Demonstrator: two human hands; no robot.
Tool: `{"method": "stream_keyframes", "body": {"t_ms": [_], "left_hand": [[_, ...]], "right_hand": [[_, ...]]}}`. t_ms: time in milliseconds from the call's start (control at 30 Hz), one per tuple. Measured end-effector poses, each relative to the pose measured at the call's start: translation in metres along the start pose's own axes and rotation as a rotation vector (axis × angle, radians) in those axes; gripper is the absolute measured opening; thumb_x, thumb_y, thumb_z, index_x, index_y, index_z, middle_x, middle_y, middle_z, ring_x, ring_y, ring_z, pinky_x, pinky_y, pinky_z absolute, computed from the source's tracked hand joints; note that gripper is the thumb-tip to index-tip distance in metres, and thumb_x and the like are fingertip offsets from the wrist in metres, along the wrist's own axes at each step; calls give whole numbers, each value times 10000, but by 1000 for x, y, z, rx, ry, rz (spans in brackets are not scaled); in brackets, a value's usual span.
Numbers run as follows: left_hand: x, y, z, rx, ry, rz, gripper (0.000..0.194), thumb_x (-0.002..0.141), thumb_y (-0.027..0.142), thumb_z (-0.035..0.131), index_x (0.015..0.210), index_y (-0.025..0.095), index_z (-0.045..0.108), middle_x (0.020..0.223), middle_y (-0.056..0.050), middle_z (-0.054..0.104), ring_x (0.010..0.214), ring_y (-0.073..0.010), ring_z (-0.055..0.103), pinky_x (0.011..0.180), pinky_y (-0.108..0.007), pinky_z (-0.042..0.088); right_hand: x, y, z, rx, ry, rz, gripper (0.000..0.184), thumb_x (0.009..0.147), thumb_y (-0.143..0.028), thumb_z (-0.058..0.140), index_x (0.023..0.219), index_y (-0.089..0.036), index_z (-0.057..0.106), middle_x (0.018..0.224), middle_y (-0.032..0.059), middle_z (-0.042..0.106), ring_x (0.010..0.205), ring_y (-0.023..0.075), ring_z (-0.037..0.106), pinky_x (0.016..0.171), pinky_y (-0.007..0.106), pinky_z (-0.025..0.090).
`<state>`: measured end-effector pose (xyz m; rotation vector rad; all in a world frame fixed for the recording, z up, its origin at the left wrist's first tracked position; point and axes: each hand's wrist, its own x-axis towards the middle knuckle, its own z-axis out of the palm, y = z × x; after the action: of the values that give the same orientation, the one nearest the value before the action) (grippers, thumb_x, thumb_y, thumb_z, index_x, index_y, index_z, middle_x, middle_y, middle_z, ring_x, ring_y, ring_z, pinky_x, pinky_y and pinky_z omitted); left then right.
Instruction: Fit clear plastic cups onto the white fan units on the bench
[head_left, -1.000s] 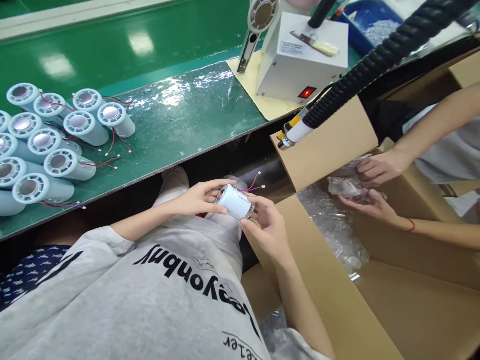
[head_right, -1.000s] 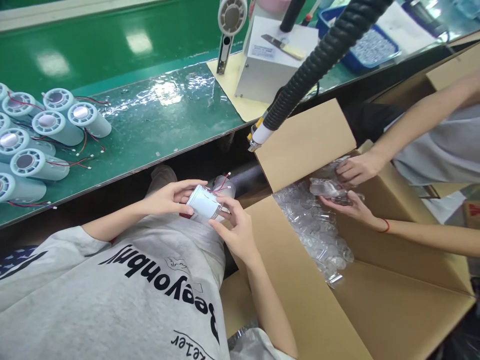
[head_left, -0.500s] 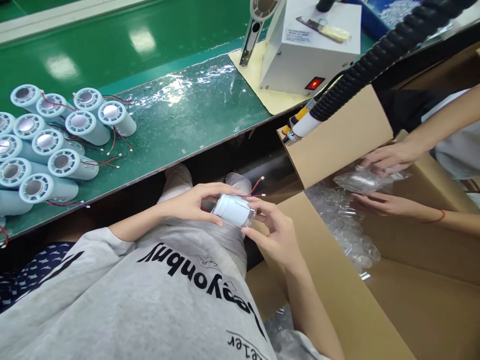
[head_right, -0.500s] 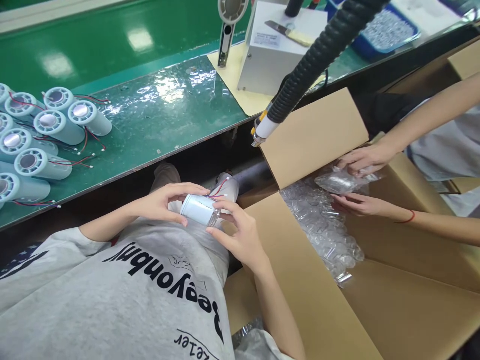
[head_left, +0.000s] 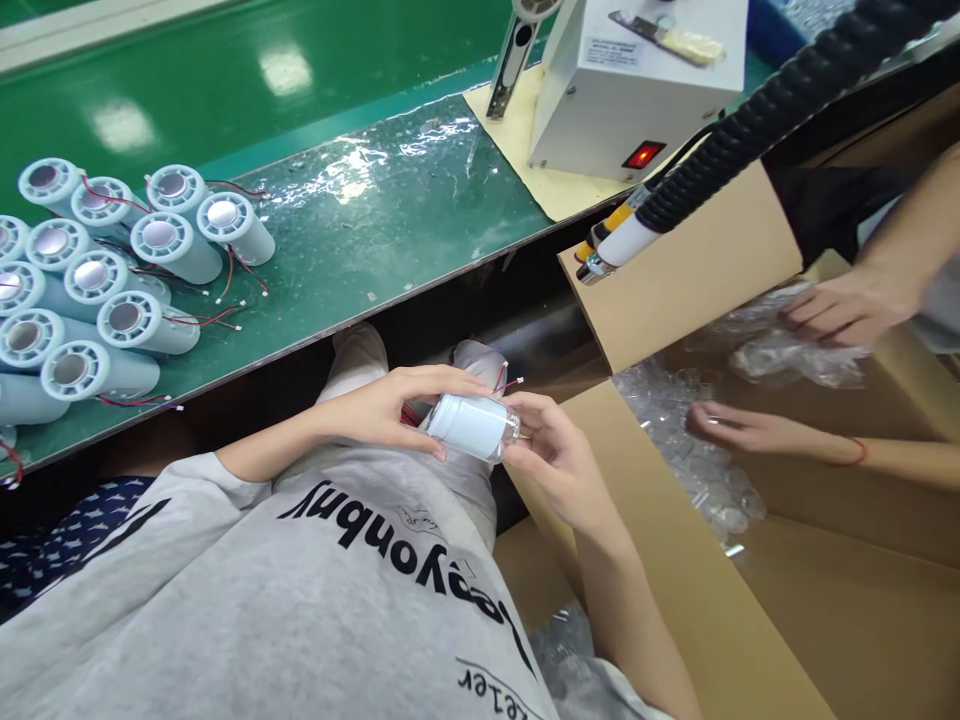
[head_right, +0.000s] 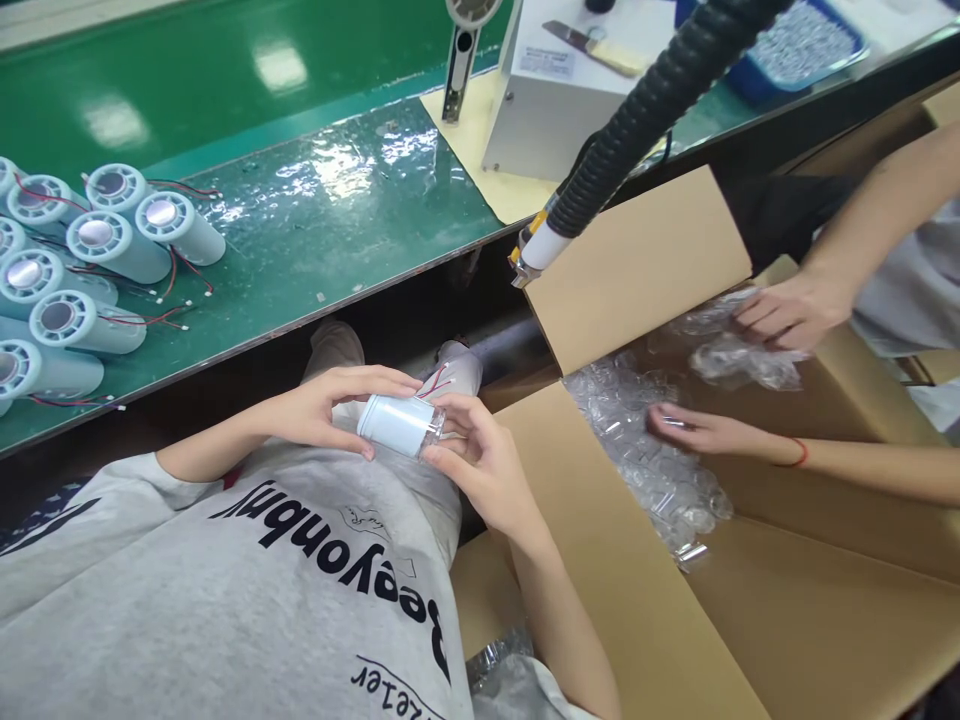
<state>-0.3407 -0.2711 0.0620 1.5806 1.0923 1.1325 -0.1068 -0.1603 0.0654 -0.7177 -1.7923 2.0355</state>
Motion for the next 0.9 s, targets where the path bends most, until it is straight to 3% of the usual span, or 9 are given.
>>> {"method": "stream_keyframes", "body": {"t_ms": [200,333,467,633,900], "left_hand": [[-1,0,0,12,-2,22,758,786,259,861,1480,351,569,1498,-120,611,1404,-304,567,1166,-463,464],[-2,0,0,22,-7,20,741,797,295,855,1479,350,570,1493,-125,613,1401,-307,569,1151,-462,475],[-2,-1,1,21,-11,21,731,808,310,847,1482,351,566,1495,-128,610,1395,-310,571,1112,-442,502],[-2,0,1,5,-21,-33,715,800,322,851,1463,352,586,1505,-124,601,1396,-315,568,1094,-437,511],[-3,1,1,-33,-7,-70,699,784,299,863,1436,338,614,1510,-128,596,1396,-315,569,1024,-399,551]], "right_hand": [[3,1,2,76,2,48,406,817,-517,826,1107,-281,668,1095,51,751,916,204,713,769,317,606],[4,2,5,192,15,107,405,803,-539,829,1058,-267,669,883,4,721,742,157,680,636,268,605],[5,5,8,277,19,247,484,762,-612,829,1004,-235,644,796,-12,693,613,140,660,513,250,591],[8,7,10,347,-60,357,594,734,-744,770,925,-215,580,677,-8,698,482,143,652,428,236,551],[13,5,16,418,-50,402,614,696,-745,793,892,-212,558,629,-36,675,416,116,626,362,182,492]]}}
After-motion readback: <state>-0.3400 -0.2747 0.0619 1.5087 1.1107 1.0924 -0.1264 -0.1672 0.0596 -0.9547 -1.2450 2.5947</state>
